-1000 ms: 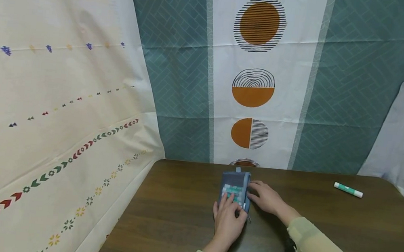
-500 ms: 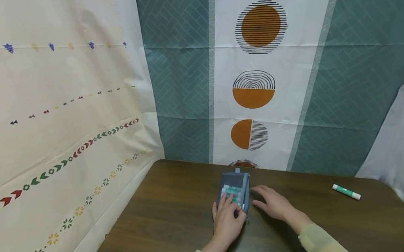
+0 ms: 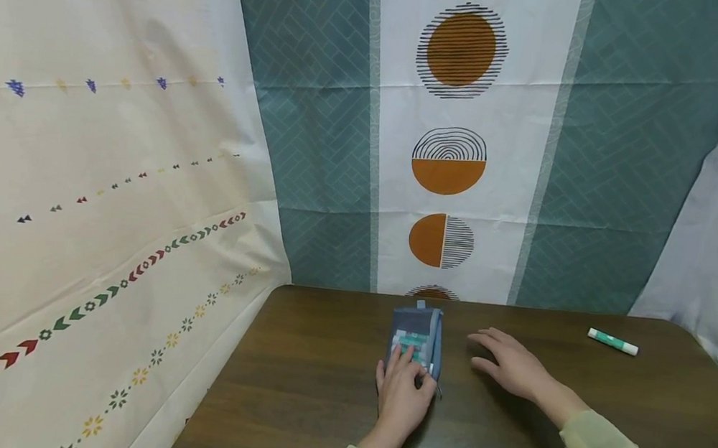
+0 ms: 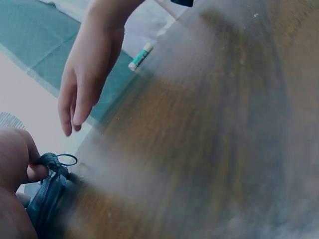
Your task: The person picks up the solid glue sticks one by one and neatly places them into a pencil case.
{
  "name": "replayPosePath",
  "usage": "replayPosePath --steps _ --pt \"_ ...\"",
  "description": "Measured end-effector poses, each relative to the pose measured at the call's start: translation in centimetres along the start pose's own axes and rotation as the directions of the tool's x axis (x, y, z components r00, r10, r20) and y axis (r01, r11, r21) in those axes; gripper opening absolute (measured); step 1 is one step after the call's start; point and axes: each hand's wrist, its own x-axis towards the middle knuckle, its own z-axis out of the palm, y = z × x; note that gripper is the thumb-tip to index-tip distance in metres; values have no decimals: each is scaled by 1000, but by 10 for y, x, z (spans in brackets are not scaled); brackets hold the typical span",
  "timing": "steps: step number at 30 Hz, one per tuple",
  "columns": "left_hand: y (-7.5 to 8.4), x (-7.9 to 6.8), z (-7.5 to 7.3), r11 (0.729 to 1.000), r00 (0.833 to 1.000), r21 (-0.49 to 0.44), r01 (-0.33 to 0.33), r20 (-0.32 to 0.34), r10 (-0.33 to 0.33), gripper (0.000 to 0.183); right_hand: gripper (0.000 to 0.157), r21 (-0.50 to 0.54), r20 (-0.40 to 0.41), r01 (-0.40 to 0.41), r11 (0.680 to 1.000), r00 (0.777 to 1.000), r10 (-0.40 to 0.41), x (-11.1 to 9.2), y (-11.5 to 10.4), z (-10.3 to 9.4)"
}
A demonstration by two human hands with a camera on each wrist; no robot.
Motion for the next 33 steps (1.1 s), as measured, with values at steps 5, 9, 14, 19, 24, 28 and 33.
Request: replayPosePath --steps 5,9,14,19,24,28,33 --pt "-1 -1 0 1000 1000 -3 -3 -5 3 20 50 -11 -44 4 1000 999 -4 -10 10 -8" --pt "-2 -1 -1 1000 1000 -1 0 -1 0 20 53 -10 -56 -5 1000 998 5 -15 18 -15" --pt "-3 -1 0 1000 1000 0 7 4 -7 20 58 -4 -50 -37 999 998 37 -22 30 -22" --pt "-3 -1 1 1000 1000 5 8 1 -8 20 61 -17 -46 -71 997 996 71 -29 44 -26" --pt "-3 -1 0 1000 1000 4 10 3 -10 21 62 -34 -60 -99 995 994 97 -37 58 -32" --pt "-3 -1 0 1000 1000 0 12 7 -12 21 63 -46 -77 -108 993 992 104 -43 69 -37" --pt "-2 -1 0 1000 1000 -2 11 10 -11 21 66 -47 -90 -129 991 988 124 -52 81 -44"
